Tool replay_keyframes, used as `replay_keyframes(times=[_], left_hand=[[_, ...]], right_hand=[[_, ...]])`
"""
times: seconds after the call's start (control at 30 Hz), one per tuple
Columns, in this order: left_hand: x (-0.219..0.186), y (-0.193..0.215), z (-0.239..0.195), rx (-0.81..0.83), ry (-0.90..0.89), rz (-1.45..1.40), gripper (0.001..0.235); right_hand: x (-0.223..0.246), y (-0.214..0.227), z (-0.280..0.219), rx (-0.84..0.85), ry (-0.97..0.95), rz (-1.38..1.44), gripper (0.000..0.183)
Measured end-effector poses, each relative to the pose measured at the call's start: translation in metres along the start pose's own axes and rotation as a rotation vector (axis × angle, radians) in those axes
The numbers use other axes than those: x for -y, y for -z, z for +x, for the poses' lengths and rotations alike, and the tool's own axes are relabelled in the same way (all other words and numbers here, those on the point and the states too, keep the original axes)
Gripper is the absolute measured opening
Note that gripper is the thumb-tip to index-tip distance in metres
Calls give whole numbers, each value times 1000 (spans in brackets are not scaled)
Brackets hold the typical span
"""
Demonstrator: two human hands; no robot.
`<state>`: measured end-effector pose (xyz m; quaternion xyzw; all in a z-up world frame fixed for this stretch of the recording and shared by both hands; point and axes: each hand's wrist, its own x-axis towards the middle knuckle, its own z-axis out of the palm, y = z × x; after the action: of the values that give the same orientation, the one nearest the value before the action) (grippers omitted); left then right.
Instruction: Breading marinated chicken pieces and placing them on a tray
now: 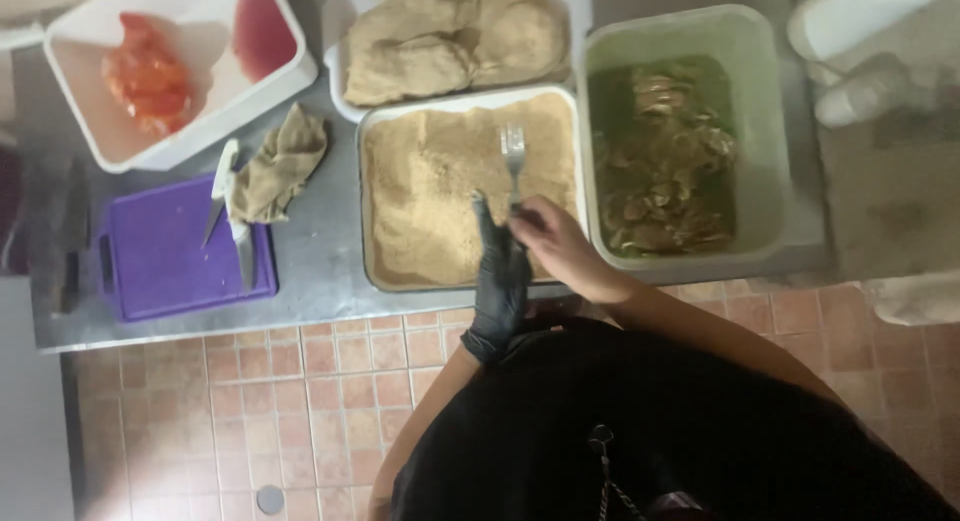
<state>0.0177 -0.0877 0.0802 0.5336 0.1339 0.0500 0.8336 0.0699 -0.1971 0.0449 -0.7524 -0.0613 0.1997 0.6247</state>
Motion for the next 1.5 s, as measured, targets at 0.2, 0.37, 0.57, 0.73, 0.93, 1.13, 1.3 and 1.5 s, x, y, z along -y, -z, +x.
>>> replay_keyframes(times=[0.2, 0.37, 0.57, 0.73, 0.93, 1.13, 1.3, 1.5], left_hand=[[26, 54, 46, 120, -164, 922, 61], [38, 122, 135, 44, -554, 1358, 53], [84, 151, 236, 401, -741, 1399, 58], [79, 143, 230, 494, -784, 1571, 64], [73, 138, 230, 446, -722, 1616, 73], [104, 107, 221, 400, -717, 1617, 67], [116, 80, 214, 541, -729, 1493, 74], [115, 78, 210, 486, -693, 1803, 104]], right_hand=[[-23, 108, -55, -314, 205, -64, 33], [63, 138, -107, -273, -749, -823, 37], [-37, 138, -122, -324, -555, -1256, 34], [-7, 125, -96, -290, -615, -1190, 30], [-4, 122, -64, -203, -649, -1094, 51], [-7, 129, -64, -317, -618, -1041, 54], [16, 132, -56, -183, -771, -849, 51], [10, 127, -76, -294, -439, -1060, 44]])
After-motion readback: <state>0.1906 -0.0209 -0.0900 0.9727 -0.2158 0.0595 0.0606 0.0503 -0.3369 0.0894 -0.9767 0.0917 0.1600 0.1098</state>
